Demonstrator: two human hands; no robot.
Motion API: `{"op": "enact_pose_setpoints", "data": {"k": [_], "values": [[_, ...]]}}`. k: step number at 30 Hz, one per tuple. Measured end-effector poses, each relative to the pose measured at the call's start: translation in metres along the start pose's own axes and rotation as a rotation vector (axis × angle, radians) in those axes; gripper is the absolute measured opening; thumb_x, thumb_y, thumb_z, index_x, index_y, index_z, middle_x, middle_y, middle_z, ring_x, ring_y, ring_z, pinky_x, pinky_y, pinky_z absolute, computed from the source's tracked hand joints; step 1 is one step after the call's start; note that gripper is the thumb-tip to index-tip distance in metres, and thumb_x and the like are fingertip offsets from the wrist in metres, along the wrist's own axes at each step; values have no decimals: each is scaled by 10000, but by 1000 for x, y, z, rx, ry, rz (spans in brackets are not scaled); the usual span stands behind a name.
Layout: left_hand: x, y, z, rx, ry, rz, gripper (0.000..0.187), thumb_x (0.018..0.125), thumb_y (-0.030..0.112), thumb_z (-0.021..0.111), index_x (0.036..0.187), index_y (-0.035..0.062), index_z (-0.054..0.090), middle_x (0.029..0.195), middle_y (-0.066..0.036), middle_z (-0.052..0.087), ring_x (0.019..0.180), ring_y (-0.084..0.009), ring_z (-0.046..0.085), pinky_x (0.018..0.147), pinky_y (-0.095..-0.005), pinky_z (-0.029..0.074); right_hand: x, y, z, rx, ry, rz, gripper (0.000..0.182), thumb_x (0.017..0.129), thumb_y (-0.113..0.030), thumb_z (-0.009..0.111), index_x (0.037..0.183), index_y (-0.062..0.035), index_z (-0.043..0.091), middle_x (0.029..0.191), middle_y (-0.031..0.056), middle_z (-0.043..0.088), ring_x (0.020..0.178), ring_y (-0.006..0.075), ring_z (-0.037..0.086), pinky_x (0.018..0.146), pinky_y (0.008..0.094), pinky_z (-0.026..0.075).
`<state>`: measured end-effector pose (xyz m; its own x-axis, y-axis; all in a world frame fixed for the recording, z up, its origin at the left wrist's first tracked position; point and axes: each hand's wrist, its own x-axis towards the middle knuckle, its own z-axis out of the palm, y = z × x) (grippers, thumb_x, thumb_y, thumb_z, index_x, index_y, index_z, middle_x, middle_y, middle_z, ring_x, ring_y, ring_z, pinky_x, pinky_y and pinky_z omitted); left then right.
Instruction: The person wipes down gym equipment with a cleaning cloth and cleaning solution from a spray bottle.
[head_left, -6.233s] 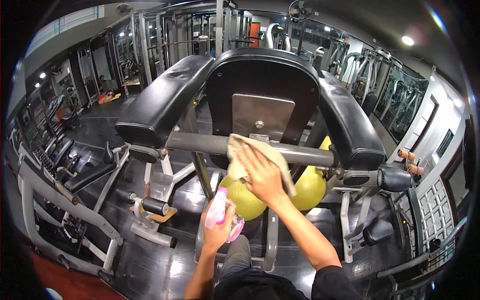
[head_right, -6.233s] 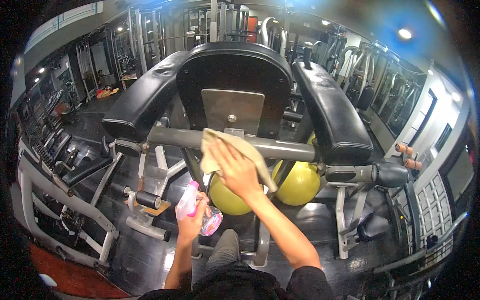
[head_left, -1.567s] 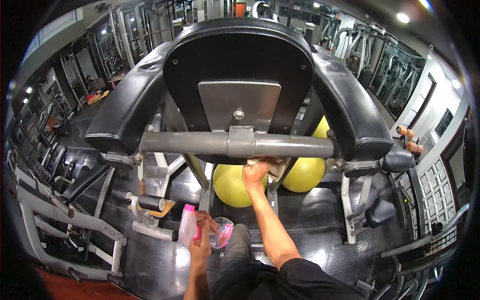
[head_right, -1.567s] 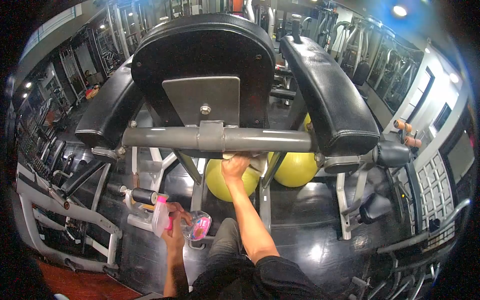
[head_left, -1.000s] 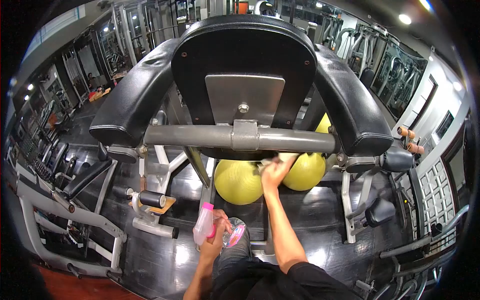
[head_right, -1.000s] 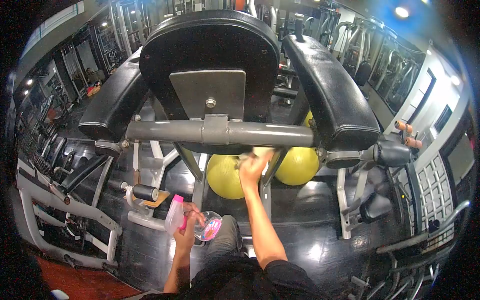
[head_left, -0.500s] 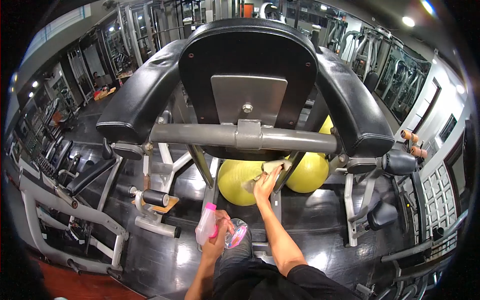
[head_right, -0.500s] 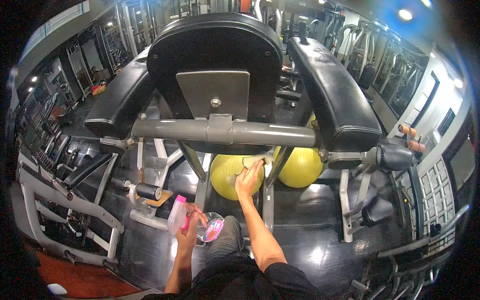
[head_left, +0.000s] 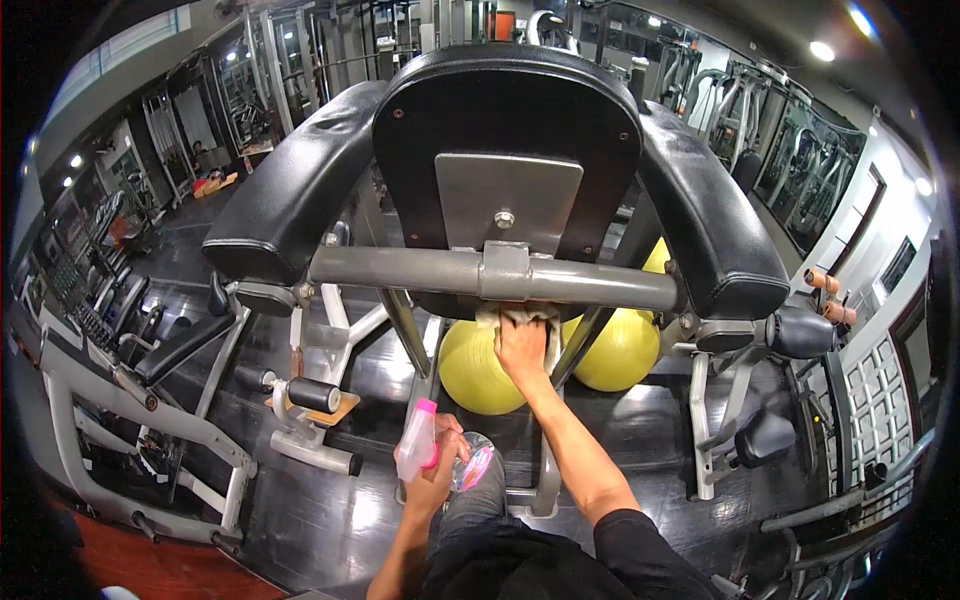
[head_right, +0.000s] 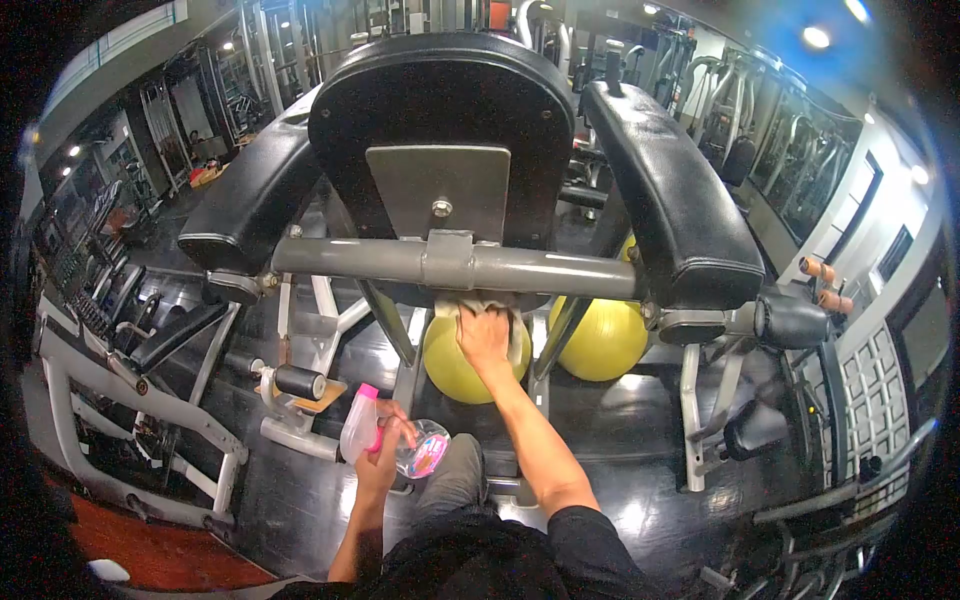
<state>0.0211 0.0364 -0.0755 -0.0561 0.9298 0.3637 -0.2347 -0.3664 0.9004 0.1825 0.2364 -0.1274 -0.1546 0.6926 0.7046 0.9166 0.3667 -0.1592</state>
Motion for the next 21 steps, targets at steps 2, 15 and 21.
{"op": "enact_pose_setpoints", "data": {"k": [2,15,21], "values": [[2,8,10,-130,111,8,130,876,-80,526,997,-35,510,893,-125,563,634,-126,580,607,-271,482,-24,16,18,-38,-158,-47,370,731,-159,605,1083,-46,608,976,164,594,920,354,548,822,462,422],[0,12,5,-114,166,17,115,875,-78,535,983,-38,521,882,-124,570,628,-124,584,588,-264,479,-25,7,-15,97,25,-274,475,709,-158,631,1180,-144,571,958,116,557,962,308,544,869,421,430],[4,10,5,-106,137,30,102,873,-72,541,970,-45,530,865,-111,575,631,-118,584,586,-265,477,48,-28,-17,363,-109,-633,428,742,-18,524,1166,-72,546,1031,113,524,998,309,522,935,390,401]]}}
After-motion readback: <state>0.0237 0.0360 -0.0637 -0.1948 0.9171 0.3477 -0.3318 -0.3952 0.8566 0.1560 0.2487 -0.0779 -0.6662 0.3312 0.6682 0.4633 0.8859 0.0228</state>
